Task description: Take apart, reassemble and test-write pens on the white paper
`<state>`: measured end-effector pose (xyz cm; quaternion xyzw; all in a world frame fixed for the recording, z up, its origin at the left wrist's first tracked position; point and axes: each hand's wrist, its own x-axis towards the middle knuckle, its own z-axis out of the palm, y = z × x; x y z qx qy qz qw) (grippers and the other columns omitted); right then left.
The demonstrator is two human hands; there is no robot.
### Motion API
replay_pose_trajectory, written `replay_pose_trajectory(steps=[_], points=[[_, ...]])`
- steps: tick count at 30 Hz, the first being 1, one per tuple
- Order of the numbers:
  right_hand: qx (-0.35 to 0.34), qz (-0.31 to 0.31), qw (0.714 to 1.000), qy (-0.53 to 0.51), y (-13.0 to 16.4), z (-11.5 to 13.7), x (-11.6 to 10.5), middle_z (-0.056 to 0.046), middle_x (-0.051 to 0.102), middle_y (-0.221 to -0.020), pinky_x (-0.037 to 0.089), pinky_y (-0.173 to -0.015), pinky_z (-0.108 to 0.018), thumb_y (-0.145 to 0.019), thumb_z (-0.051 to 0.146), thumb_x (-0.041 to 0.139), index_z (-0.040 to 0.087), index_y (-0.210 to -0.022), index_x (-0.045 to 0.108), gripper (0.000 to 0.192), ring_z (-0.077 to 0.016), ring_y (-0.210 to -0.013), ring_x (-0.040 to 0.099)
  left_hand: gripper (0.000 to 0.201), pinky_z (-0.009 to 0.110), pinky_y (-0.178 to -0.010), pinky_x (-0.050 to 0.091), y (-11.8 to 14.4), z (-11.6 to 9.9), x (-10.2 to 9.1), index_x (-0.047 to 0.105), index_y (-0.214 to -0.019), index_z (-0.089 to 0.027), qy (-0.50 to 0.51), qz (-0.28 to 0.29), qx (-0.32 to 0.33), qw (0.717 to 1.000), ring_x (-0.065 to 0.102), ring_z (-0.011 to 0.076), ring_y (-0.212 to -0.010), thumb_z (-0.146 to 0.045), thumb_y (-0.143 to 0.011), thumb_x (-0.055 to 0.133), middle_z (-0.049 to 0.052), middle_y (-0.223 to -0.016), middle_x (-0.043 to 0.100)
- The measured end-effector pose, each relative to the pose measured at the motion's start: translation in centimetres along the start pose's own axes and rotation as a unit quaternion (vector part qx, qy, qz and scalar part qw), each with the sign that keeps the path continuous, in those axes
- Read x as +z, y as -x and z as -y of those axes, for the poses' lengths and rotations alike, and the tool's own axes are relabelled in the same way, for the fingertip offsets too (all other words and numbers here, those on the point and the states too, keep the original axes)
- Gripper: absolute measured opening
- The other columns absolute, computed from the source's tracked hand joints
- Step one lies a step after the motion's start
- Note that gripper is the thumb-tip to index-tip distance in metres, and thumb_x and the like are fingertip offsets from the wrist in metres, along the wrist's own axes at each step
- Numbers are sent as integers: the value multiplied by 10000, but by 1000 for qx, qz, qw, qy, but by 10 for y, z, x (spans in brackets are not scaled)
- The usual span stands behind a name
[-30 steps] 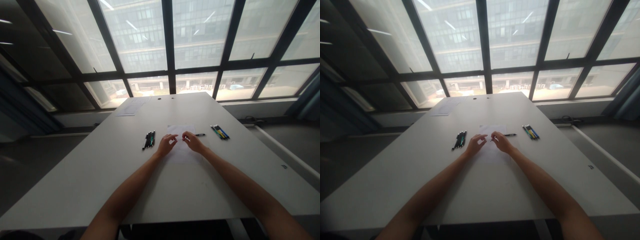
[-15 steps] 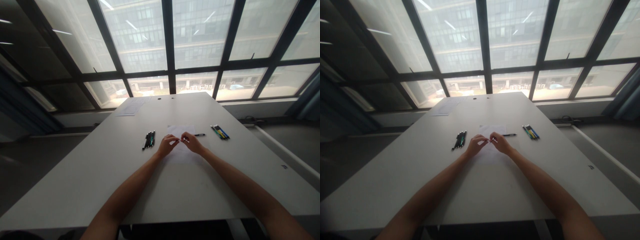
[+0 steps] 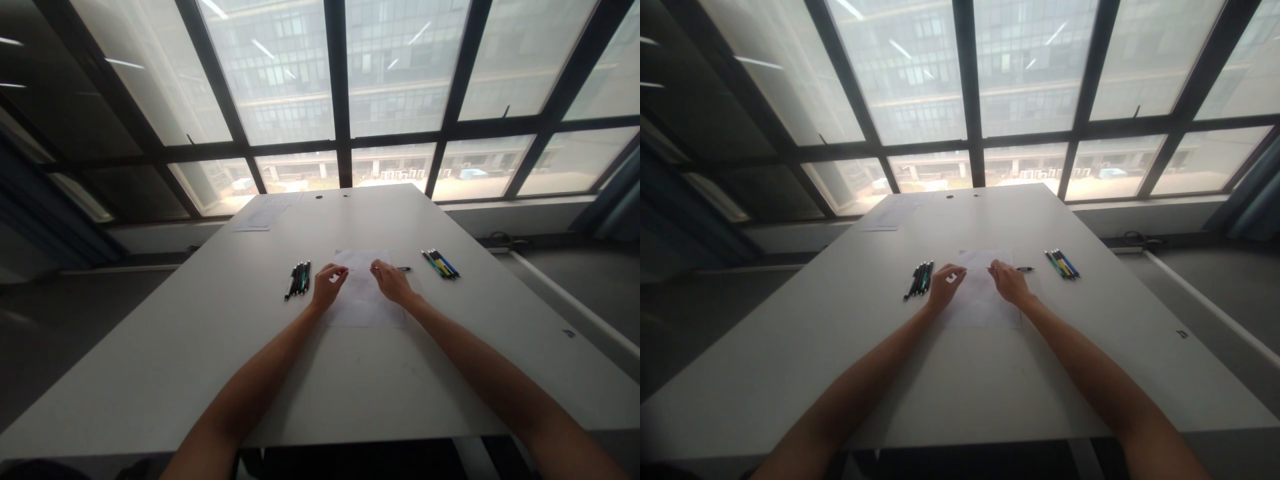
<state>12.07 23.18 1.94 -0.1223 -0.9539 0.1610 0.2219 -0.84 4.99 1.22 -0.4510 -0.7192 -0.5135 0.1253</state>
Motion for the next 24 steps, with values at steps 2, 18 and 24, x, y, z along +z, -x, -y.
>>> replay_pose_trajectory(steps=[2, 18, 24], points=[[9, 39, 997, 70, 1, 3, -6, -99, 703, -974, 403, -714, -267, -1029, 431, 288, 210, -1029, 574, 362, -210, -870, 653, 121, 257, -663, 457, 0, 1, 0, 732, -908, -200, 8, -5, 10, 1000, 603, 136, -760, -276, -872, 646, 31, -829, 681], [1, 143, 977, 158, 2, 19, -16, -134, 723, -1027, 460, -820, -318, -1025, 463, 238, 187, -1068, 631, 482, -244, -953, 690, 113, 304, -737, 515, 3, -6, 2, 733, -922, -202, 25, 29, 72, 997, 615, 161, -816, -272, -871, 660, 50, -842, 683], [0, 147, 976, 161, 1, 18, -15, -134, 725, -1024, 466, -814, -321, -1025, 464, 241, 188, -1064, 636, 484, -246, -945, 693, 120, 319, -751, 520, 3, -6, 2, 732, -915, -205, 24, 29, 77, 996, 616, 168, -822, -290, -872, 659, 54, -850, 683]])
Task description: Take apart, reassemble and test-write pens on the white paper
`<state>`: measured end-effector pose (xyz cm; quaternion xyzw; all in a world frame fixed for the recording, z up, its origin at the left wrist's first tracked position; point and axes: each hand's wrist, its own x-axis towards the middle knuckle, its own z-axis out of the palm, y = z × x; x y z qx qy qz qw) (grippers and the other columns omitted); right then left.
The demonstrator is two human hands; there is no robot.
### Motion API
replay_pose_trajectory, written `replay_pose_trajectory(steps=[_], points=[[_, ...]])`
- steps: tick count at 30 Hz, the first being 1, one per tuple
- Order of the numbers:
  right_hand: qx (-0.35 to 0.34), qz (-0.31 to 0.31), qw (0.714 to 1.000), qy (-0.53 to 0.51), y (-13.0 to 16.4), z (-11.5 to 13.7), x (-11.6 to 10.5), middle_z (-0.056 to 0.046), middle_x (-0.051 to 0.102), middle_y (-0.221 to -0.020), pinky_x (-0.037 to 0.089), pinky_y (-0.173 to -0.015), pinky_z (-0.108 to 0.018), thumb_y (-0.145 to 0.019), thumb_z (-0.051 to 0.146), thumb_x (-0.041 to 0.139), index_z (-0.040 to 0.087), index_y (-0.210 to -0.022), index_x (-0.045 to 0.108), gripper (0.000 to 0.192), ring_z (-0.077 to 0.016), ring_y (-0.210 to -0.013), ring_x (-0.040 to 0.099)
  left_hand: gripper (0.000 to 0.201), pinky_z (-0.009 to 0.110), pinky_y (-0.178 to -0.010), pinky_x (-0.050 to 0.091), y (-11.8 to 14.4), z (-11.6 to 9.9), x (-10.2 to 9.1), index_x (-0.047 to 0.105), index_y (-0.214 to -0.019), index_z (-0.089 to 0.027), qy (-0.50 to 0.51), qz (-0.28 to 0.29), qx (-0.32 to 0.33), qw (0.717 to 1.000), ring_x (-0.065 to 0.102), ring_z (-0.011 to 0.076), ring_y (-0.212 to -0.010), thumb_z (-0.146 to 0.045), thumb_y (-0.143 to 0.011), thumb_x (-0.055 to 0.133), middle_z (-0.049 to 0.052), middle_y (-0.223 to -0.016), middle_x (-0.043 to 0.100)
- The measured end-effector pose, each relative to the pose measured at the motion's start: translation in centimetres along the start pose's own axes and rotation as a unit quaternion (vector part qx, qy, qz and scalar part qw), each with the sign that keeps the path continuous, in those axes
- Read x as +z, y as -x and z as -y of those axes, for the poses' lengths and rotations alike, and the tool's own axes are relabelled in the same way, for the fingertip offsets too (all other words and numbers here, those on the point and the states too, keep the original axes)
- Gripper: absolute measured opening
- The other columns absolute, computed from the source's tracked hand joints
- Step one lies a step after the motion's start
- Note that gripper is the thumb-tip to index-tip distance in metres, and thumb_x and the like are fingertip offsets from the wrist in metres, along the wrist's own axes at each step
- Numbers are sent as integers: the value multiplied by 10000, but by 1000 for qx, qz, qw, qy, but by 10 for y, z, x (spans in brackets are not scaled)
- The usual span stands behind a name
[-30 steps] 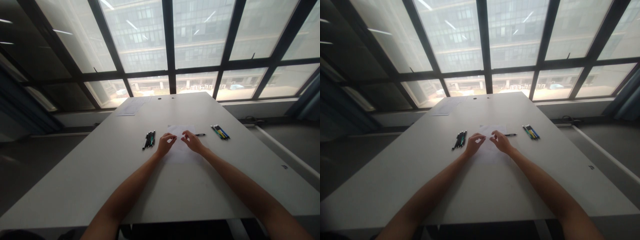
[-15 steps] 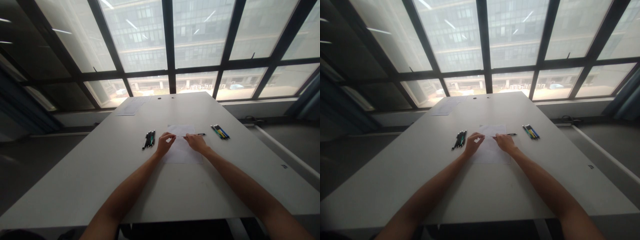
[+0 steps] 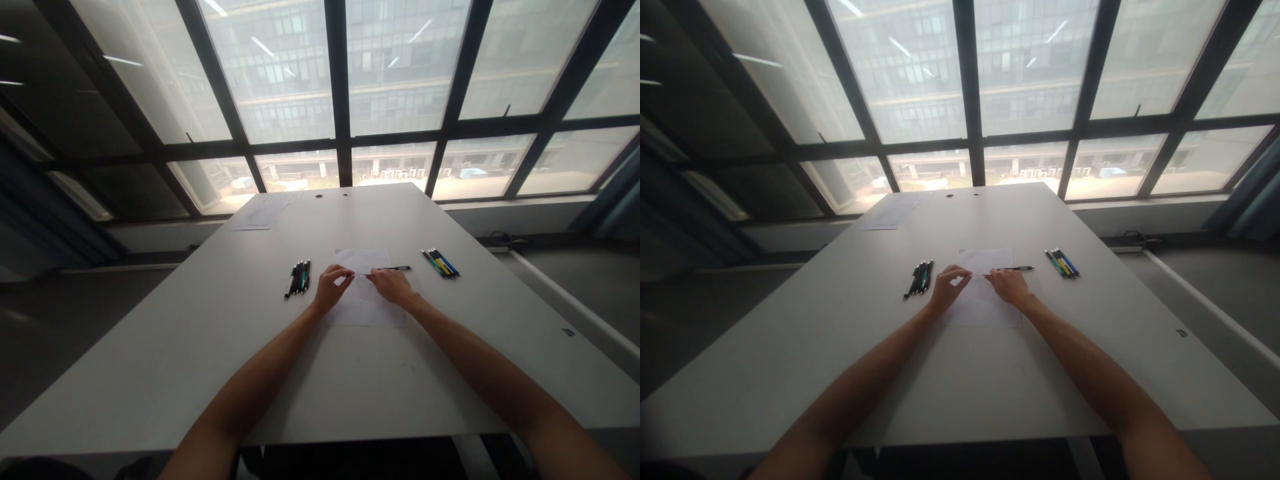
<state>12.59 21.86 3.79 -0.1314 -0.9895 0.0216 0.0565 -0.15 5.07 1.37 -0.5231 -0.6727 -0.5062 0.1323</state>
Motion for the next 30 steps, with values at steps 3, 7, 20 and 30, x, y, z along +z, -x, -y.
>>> replay_pose_trajectory(steps=[3, 7, 20, 30], points=[[-3, -2, 1000, 0, -1, 0, 0, -135, 725, -1027, 467, -816, -328, -1024, 464, 249, 190, -1064, 636, 476, -250, -944, 694, 116, 329, -772, 520, -1, -1, 0, 732, -913, -206, 1, 0, 6, 1000, 619, 171, -827, -286, -874, 657, 55, -853, 685], [-10, -5, 1000, 1, 0, 1, 0, -129, 726, -1022, 470, -806, -325, -1022, 469, 247, 193, -1061, 631, 474, -251, -940, 695, 119, 336, -779, 516, -1, -2, 1, 731, -907, -208, -8, 2, 10, 1000, 621, 176, -829, -292, -876, 653, 56, -848, 686], [-11, 11, 1000, 10, 2, 3, -4, -137, 716, -1041, 467, -810, -323, -1028, 460, 222, 189, -1074, 611, 477, -249, -961, 689, 113, 341, -778, 515, 0, 1, 1, 731, -904, -206, -26, 5, 12, 1000, 617, 178, -835, -280, -878, 650, 55, -850, 688], [-52, -22, 997, -61, 3, 4, -2, -94, 703, -1048, 423, -777, -268, -1020, 428, 360, 206, -1157, 527, 309, -211, -942, 672, 109, 336, -767, 520, 1, 2, 2, 734, -919, -222, -35, 23, 16, 999, 618, 176, -834, -271, -880, 645, 49, -845, 687]])
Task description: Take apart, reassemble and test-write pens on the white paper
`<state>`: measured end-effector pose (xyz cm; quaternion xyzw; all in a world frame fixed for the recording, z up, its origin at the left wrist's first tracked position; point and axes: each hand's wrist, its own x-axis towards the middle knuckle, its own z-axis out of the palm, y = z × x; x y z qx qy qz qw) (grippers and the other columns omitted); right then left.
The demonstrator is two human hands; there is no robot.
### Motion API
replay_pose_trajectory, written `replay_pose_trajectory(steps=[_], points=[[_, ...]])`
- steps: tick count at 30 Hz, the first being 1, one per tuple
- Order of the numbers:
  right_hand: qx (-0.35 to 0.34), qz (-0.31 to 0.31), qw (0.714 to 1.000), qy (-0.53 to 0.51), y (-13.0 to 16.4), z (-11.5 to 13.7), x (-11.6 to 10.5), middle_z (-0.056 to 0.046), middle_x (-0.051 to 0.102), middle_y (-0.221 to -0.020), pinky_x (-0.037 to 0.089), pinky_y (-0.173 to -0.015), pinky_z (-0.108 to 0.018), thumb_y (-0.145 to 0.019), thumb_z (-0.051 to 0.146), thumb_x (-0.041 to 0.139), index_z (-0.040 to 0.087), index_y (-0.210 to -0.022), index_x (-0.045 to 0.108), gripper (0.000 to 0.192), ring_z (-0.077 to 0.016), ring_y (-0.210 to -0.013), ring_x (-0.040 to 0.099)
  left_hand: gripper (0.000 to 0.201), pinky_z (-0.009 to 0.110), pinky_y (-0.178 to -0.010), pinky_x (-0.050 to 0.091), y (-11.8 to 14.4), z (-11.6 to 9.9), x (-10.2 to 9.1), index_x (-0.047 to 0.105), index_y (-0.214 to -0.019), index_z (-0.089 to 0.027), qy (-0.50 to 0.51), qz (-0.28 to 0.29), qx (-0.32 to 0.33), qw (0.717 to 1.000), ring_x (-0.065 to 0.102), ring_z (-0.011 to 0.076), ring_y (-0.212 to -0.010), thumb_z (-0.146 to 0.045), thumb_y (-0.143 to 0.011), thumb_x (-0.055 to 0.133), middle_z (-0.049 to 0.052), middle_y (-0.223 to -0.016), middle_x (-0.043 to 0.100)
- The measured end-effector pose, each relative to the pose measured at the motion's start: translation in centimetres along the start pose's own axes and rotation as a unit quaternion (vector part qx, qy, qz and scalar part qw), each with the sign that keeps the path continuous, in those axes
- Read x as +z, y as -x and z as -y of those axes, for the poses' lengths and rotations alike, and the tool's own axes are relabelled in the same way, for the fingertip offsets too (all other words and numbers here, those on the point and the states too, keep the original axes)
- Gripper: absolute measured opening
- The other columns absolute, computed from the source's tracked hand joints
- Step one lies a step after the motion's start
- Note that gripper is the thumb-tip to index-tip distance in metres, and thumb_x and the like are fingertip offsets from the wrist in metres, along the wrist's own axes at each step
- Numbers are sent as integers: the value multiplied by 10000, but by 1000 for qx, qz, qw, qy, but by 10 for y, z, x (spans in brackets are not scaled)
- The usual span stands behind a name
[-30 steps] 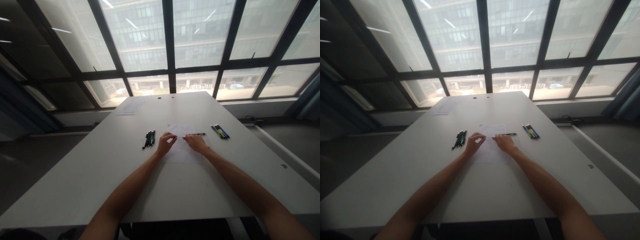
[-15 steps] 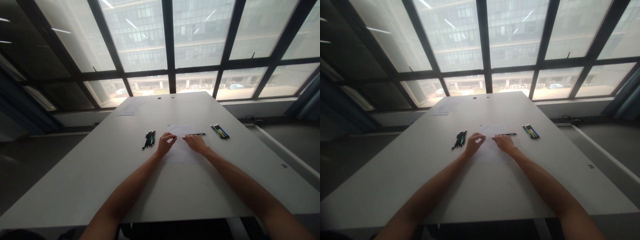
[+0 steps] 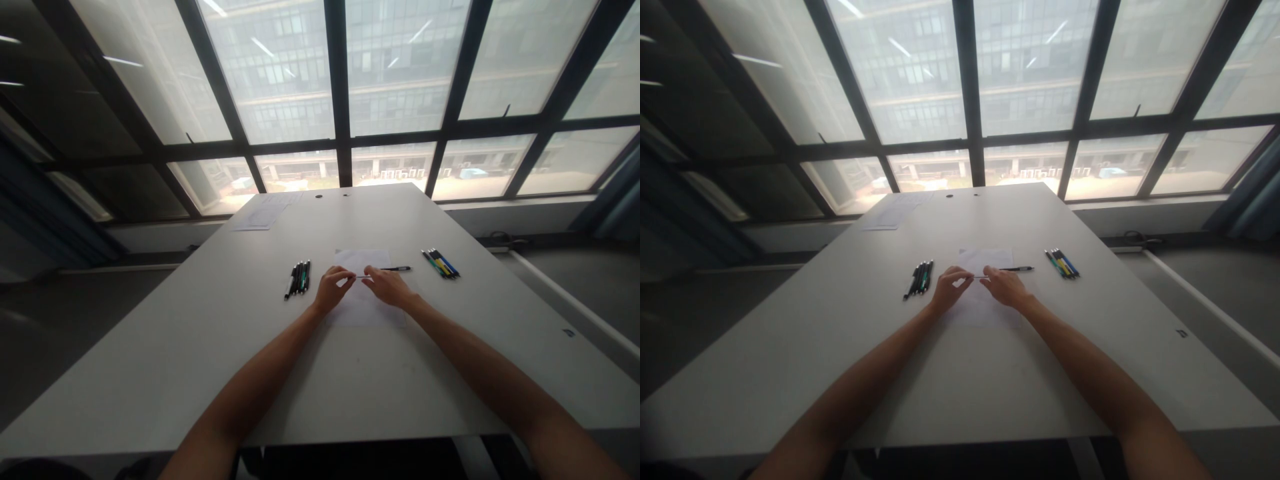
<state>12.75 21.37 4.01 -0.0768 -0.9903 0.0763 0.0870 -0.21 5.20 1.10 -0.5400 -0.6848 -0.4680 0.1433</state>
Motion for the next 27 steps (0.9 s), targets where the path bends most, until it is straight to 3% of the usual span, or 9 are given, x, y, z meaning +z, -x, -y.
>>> replay_pose_trajectory(steps=[10, 19, 27], points=[[-92, -66, 988, -101, -7, -13, 17, -72, 685, -993, 408, -760, -240, -1012, 208, 396, 176, -1037, 588, 196, -159, -874, 635, 122, 253, -614, 484, 1, 0, -1, 730, -954, -217, 32, 6, -25, 999, 611, 154, -818, -259, -851, 680, 49, -875, 686], [-38, -78, 994, -66, -2, -13, 9, -66, 695, -989, 401, -741, -234, -1027, 284, 360, 197, -1055, 602, 259, -163, -897, 641, 163, 257, -614, 477, -1, 4, -2, 710, -970, -201, 45, -29, -58, 997, 604, 136, -739, -269, -821, 712, 39, -854, 687], [-40, -66, 996, -38, -2, -10, 9, -71, 697, -1022, 402, -763, -233, -1029, 290, 359, 203, -1071, 619, 277, -165, -928, 647, 153, 269, -620, 481, 0, 3, -2, 703, -957, -205, 41, -10, -44, 998, 604, 146, -755, -282, -825, 711, 46, -863, 692]])
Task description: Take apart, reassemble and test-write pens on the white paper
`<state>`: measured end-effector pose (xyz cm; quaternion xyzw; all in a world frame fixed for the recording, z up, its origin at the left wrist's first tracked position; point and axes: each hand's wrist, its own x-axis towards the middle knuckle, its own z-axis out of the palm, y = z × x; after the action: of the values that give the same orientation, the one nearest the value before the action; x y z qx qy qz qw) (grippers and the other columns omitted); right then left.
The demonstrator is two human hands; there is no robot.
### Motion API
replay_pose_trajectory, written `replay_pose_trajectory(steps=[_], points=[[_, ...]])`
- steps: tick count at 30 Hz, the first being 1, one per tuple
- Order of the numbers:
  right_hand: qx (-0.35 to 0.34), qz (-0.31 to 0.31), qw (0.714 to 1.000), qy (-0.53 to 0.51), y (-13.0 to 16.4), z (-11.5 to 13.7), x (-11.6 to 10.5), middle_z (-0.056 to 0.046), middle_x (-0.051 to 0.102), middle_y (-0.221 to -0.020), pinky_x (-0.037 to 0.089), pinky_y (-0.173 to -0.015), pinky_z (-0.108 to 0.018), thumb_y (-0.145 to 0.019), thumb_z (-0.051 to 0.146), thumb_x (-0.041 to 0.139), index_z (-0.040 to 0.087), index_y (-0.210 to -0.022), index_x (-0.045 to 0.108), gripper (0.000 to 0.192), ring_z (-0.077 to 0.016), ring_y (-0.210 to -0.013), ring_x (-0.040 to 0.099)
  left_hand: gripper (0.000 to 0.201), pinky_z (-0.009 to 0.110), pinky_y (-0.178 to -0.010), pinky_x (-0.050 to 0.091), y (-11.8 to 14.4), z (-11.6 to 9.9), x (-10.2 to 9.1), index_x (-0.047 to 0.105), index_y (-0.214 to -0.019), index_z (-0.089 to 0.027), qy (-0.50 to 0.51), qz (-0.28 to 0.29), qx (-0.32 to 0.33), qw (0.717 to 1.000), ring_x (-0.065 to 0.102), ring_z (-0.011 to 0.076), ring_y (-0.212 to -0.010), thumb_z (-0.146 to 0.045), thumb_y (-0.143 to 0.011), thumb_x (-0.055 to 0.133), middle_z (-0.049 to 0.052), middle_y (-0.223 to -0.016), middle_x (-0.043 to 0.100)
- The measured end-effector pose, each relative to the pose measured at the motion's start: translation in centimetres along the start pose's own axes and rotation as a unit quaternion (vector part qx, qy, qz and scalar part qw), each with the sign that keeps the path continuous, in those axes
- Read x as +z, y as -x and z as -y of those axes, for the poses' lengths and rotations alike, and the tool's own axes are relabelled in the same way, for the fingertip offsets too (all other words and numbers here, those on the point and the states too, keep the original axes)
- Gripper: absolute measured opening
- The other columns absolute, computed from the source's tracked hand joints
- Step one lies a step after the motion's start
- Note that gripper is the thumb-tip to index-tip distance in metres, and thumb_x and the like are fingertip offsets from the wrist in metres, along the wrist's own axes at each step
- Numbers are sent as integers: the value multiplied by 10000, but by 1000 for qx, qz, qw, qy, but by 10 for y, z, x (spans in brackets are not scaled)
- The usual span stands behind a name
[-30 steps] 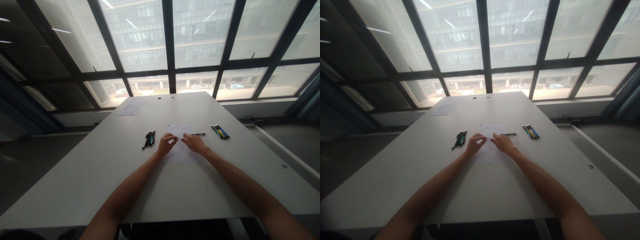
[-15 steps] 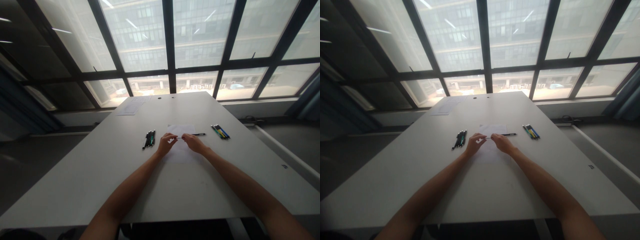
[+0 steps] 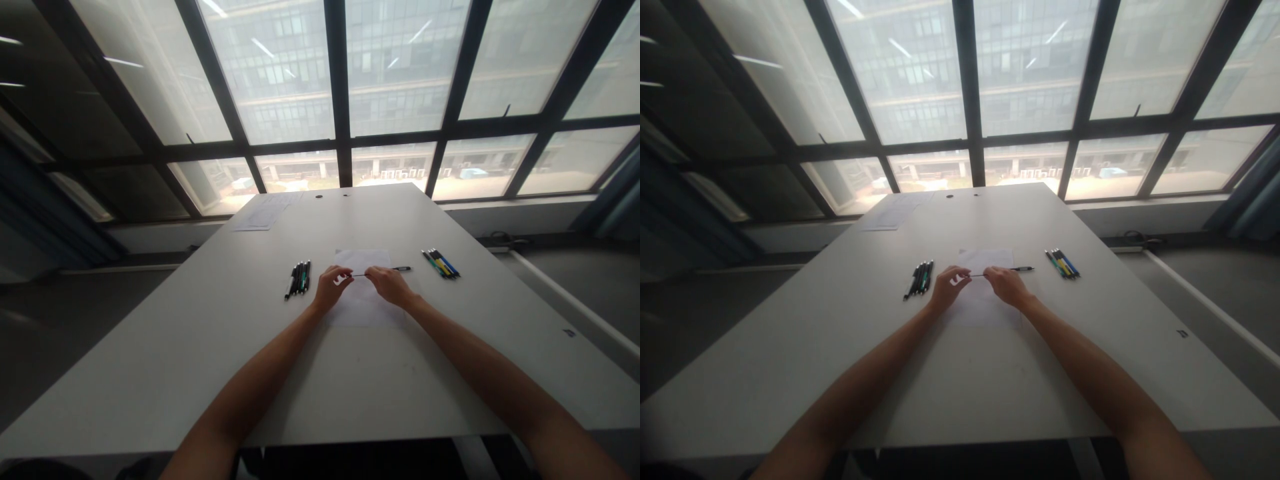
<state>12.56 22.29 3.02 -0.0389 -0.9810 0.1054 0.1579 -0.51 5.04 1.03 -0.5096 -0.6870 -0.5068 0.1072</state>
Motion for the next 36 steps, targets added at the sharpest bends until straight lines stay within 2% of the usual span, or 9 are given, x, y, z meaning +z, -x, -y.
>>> replay_pose_trajectory(steps=[11, 19, 29, 36], points=[[-22, 8, 1000, 11, 0, 2, 0, -70, 698, -1027, 405, -782, -240, -1024, 276, 374, 209, -1089, 629, 272, -165, -928, 649, 154, 256, -596, 472, 0, 2, 1, 698, -953, -210, -26, 8, 12, 1000, 597, 145, -750, -243, -806, 731, 35, -842, 691], [-31, 14, 999, 21, 0, 3, -2, -71, 695, -994, 399, -786, -240, -1017, 272, 388, 210, -1063, 644, 267, -167, -914, 642, 102, 263, -606, 491, 0, 1, 1, 714, -908, -209, -47, 38, 21, 998, 595, 156, -759, -246, -813, 725, 36, -805, 681], [-54, -11, 998, -9, -1, 1, 8, -68, 705, -955, 409, -776, -245, -1002, 246, 431, 191, -1016, 661, 237, -169, -891, 651, 102, 276, -649, 483, 1, 5, 4, 738, -883, -207, -51, 52, 19, 997, 570, 141, -670, -292, -838, 703, 25, -731, 664], [-64, -32, 996, -45, -2, -3, 15, -67, 707, -948, 427, -765, -248, -999, 241, 446, 183, -999, 653, 216, -170, -864, 661, 82, 292, -718, 493, 0, 2, 4, 743, -899, -208, -45, 64, 34, 996, 607, 159, -745, -234, -855, 679, 38, -786, 691]])
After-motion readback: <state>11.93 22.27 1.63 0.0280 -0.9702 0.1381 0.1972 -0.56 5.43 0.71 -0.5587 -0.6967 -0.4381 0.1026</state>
